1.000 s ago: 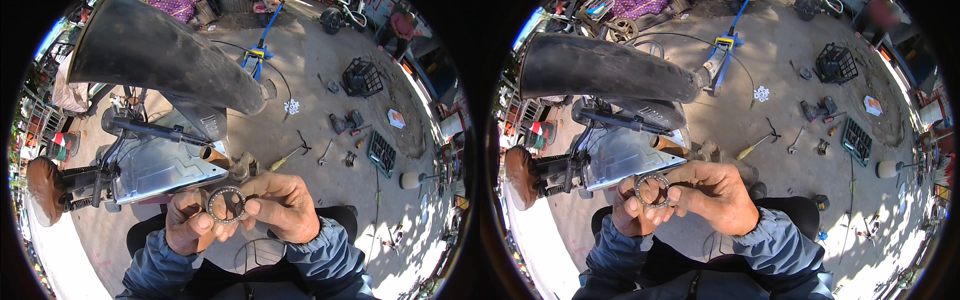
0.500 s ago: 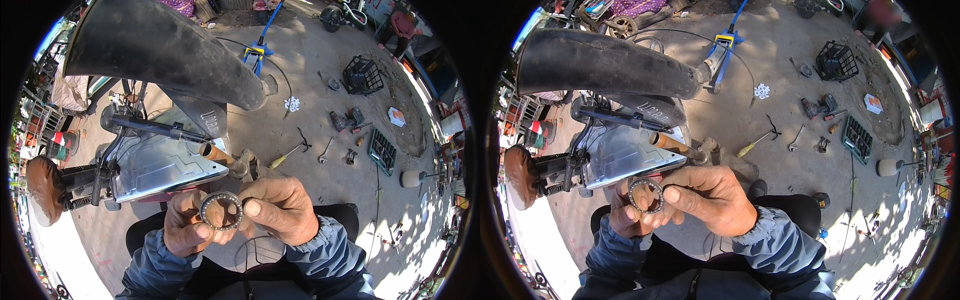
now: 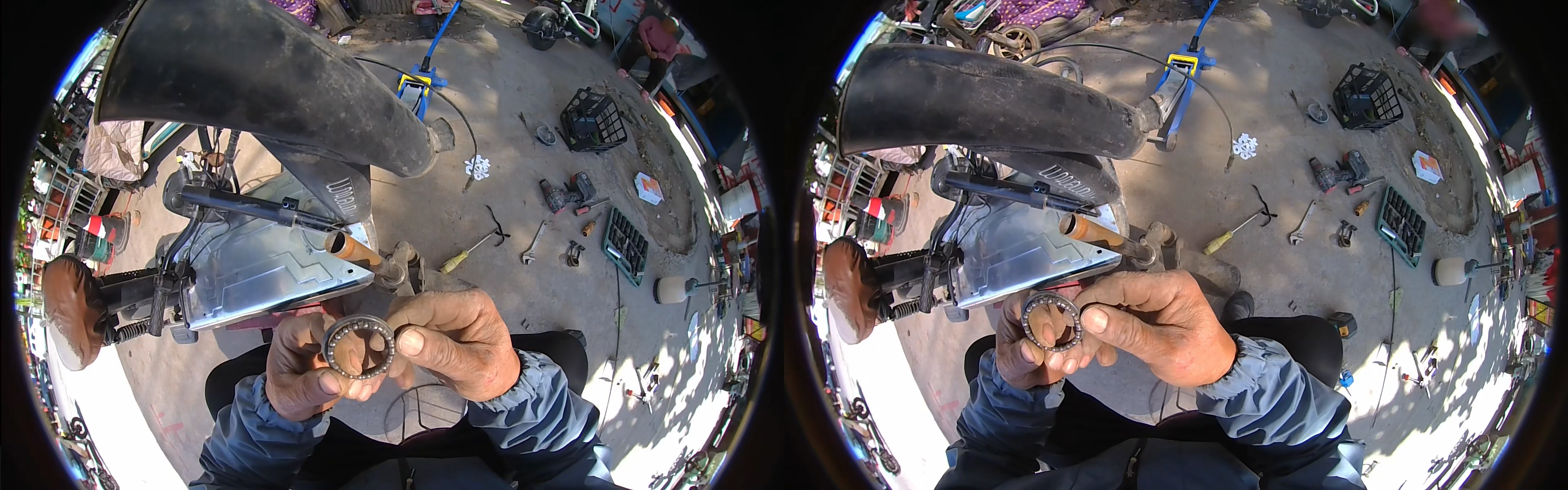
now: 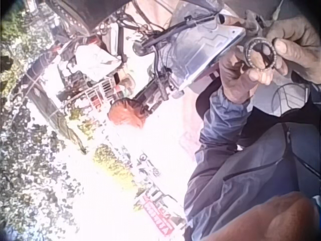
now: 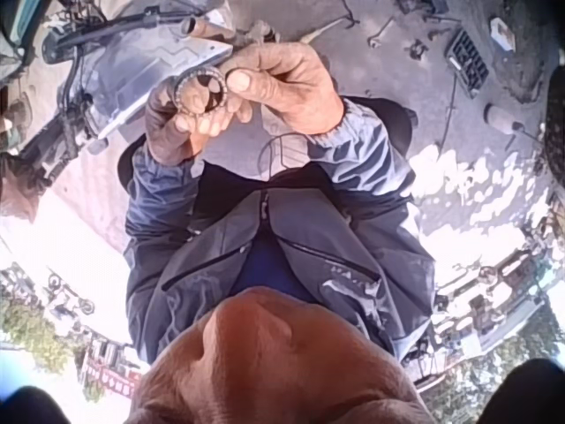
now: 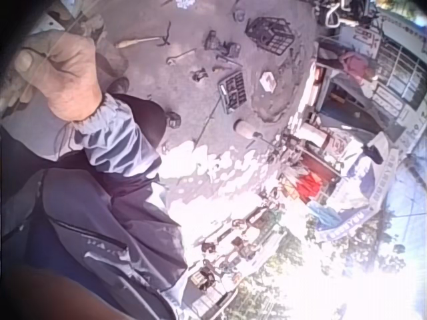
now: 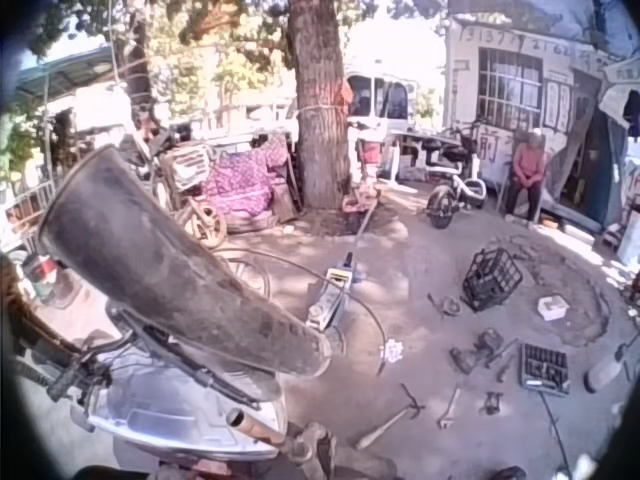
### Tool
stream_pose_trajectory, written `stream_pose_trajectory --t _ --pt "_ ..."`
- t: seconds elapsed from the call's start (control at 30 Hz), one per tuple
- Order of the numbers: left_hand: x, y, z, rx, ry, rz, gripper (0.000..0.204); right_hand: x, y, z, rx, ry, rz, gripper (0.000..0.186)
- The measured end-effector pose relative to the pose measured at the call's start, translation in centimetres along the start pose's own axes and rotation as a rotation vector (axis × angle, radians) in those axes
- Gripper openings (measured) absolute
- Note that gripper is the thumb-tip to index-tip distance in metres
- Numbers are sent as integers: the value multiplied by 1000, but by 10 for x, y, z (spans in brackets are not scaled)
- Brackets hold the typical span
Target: The person removes a ball bearing from a scooter fork tube, inspects it, and repeatedly places it back into the tube. The person handles the bearing and fork tube by hand while seated on the ground.
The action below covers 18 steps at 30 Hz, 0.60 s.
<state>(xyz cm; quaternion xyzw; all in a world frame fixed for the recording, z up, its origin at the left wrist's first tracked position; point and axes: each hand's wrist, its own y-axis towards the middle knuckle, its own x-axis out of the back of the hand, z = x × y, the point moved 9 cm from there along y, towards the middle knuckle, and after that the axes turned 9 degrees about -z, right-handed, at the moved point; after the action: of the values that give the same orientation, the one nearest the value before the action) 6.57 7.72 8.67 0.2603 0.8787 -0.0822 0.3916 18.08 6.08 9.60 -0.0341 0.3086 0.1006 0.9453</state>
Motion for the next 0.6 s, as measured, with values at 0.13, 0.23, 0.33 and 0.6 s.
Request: stream_pose_trajectory --t 0.13,0.23,0.33,0.6 --pt "1 1 1 38 114 -37 26 1 0 0 2 -9 -3 29" --pt "3 -1 0 29 120 -44 26 1 0 -1 4 4 -12 28" --pt "4 -1 0 23 124 -48 26 2 0 0 9 -4 -9 27" --pt "4 0 -2 4 141 -66 26 3 1 3 53 -56 -10 26"
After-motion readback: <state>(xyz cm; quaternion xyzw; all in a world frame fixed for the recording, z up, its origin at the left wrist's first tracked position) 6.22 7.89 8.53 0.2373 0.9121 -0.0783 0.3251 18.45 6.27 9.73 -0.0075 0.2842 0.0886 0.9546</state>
